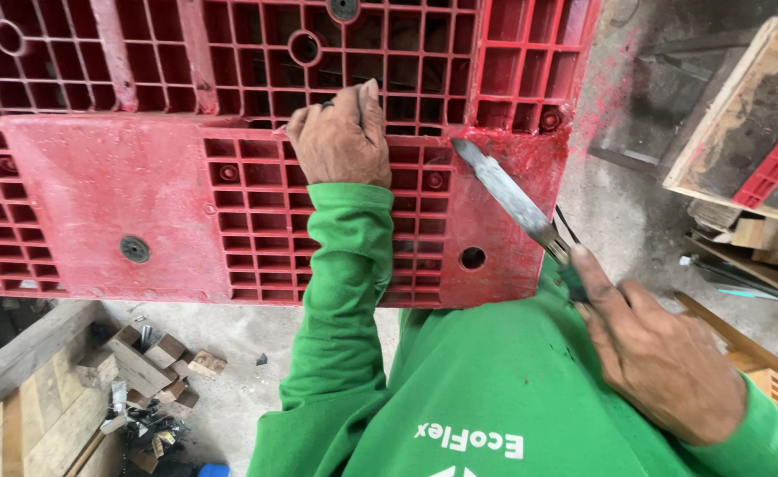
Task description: The person uses a chisel to scrape and remove excess plastic from the edge of a red plastic pallet. The person holds the pallet with one hand and repeatedly scrapes along the grid edge with the chisel in the other hand.
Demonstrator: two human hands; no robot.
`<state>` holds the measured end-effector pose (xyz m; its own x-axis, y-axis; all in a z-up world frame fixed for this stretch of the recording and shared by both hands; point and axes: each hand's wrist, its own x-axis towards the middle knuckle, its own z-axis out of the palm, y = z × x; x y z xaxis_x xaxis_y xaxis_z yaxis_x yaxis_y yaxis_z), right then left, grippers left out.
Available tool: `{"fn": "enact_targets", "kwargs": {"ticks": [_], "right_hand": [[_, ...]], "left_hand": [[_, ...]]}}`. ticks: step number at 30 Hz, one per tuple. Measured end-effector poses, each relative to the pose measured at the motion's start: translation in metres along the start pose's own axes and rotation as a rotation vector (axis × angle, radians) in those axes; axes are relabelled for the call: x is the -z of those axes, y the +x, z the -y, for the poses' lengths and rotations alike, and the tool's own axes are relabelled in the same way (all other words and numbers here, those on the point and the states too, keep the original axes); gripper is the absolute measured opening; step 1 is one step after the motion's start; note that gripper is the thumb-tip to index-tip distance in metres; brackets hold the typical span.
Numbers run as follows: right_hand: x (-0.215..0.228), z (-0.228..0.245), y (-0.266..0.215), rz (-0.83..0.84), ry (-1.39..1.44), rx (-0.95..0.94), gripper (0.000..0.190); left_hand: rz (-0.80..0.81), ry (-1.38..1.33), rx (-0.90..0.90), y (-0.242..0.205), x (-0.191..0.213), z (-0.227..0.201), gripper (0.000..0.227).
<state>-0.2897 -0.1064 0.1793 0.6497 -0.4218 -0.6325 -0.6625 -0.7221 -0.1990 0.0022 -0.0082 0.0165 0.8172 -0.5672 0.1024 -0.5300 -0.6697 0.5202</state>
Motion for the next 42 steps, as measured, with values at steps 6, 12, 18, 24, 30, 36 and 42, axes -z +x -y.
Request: {"fn": "enact_targets", "kwargs": {"ticks": [6, 12, 18, 24, 30, 36, 42], "right_hand": [[0.007, 0.003, 0.004, -0.049, 0.100, 0.067, 0.074], [0.001, -0.003, 0.004, -0.043, 0.015, 0.054, 0.078], [-0.004, -0.022, -0.009, -0.056, -0.064, 0.031, 0.079], [-0.003, -0.059, -0.018, -0.077, 0.016, 0.104, 0.076], [0.003, -0.101, -0.019, 0.031, -0.152, 0.139, 0.082], [0.023, -0.125, -0.005, 0.199, -0.261, 0.062, 0.081], [0.037, -0.130, 0.010, 0.274, -0.242, 0.021, 0.077]], "left_hand": [[-0.021, 0.020, -0.012, 0.002, 0.003, 0.002, 0.037], [-0.062, -0.026, -0.027, -0.001, -0.005, 0.005, 0.033], [-0.082, -0.014, -0.029, -0.003, -0.011, 0.008, 0.035], [-0.074, 0.025, -0.015, -0.006, -0.015, 0.010, 0.037], [-0.182, -0.027, -0.093, -0.013, -0.015, 0.008, 0.036], [-0.143, 0.050, -0.191, -0.036, -0.020, -0.020, 0.042], [-0.107, 0.113, -0.080, -0.036, -0.025, -0.032, 0.050]]}}
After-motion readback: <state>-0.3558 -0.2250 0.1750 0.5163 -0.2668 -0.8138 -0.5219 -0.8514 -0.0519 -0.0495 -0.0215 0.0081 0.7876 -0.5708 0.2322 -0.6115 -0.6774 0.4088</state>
